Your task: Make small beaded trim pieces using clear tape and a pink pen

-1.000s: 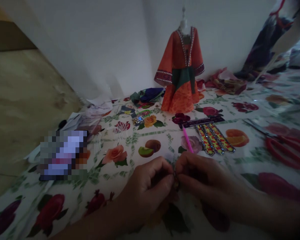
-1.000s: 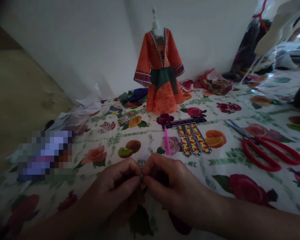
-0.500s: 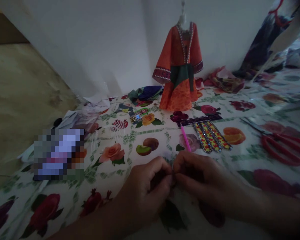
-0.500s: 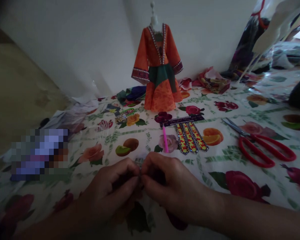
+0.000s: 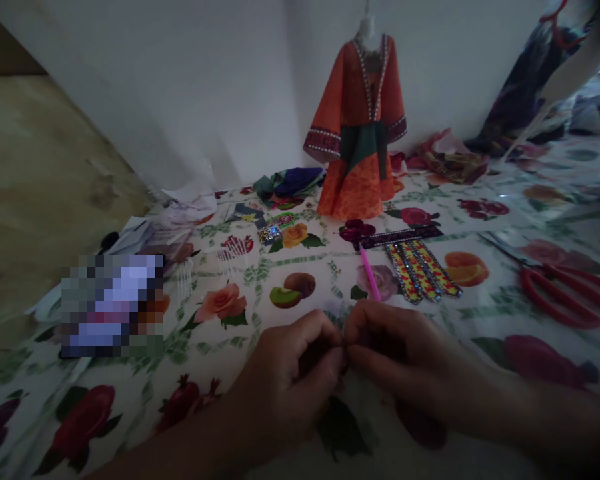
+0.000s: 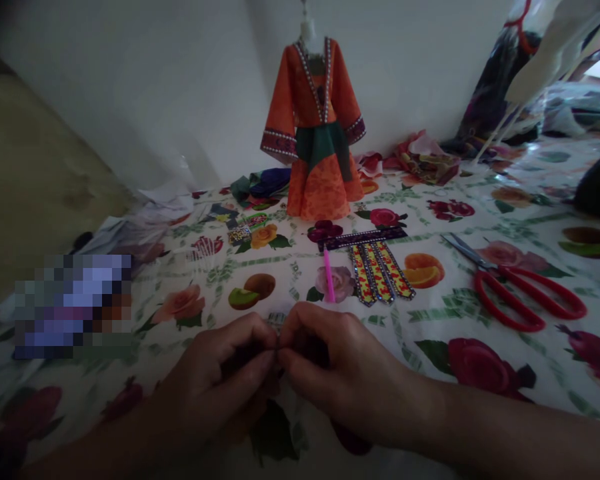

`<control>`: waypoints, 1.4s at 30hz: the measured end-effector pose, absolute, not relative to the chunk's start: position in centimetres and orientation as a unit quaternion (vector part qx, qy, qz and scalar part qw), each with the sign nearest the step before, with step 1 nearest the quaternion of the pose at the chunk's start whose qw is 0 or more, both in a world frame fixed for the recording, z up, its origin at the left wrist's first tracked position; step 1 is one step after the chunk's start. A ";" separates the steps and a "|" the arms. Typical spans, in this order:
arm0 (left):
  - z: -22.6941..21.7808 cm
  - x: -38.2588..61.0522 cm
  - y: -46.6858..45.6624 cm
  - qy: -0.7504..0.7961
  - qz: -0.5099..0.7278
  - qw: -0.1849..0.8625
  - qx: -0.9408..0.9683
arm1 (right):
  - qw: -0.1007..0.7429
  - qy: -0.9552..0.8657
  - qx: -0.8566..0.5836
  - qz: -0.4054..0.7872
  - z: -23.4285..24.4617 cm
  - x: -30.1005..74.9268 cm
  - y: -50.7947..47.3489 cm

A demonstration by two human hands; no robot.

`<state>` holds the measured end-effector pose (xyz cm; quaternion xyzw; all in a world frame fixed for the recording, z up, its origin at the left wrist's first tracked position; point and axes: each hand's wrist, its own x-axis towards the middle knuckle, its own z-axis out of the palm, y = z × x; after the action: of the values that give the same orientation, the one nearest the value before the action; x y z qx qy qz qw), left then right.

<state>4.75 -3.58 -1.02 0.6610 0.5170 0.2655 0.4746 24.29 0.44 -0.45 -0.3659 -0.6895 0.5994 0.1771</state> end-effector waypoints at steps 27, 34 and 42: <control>-1.2 4.7 -3.6 0.515 0.262 0.469 0.667 | 0.113 -0.617 -0.382 0.679 -0.6 24.5 0.1; -1.2 4.9 -3.5 0.518 0.260 0.479 0.660 | 0.115 -0.620 -0.384 0.674 -1.1 24.2 0.3; -1.3 4.9 -3.6 0.522 0.261 0.462 0.668 | 0.110 -0.605 -0.389 0.686 -1.0 24.4 0.0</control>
<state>4.88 -3.59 -1.26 0.6677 0.5224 0.2606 0.4618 24.38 -0.03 -0.97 -0.3886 -0.6048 0.6864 0.1100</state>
